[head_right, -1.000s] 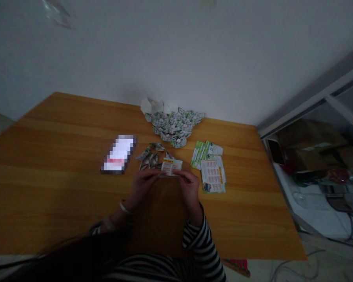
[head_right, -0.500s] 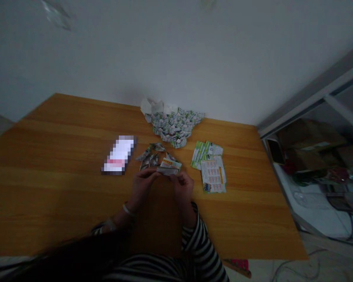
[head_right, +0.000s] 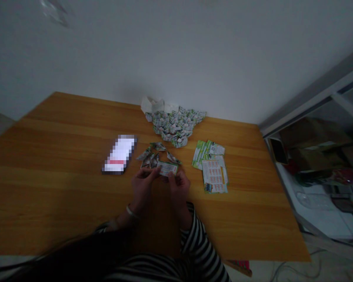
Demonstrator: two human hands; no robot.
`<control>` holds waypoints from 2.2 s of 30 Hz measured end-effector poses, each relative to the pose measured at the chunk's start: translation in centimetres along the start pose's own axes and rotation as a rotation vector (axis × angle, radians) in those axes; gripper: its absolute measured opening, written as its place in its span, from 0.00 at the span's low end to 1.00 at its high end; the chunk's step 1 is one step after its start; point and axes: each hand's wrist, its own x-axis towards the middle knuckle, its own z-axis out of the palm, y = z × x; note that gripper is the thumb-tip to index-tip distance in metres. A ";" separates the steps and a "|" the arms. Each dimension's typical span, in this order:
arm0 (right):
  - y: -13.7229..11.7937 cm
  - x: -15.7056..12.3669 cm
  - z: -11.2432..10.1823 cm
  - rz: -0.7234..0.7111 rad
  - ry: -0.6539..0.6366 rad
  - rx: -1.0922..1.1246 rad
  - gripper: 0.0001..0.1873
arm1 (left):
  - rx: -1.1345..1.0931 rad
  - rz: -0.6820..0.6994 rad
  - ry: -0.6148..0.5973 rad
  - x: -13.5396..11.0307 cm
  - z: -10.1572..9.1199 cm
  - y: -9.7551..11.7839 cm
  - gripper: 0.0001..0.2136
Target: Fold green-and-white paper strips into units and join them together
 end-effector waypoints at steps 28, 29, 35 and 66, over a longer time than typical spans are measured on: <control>-1.5 2.7 -4.0 -0.081 -0.233 -0.494 0.16 | 0.344 0.171 -0.382 0.1 -0.2 0.2 0.07; -1.4 2.7 -4.0 -0.069 -0.216 -0.472 0.16 | 0.365 0.190 -0.390 0.2 -0.2 0.2 0.07; -0.9 2.4 -3.4 -0.015 -0.158 -0.364 0.15 | 0.250 0.135 -0.303 0.5 0.1 0.0 0.13; -0.3 2.0 -1.8 0.075 -0.045 -0.172 0.14 | 0.337 0.154 -0.479 0.8 -0.4 -0.6 0.06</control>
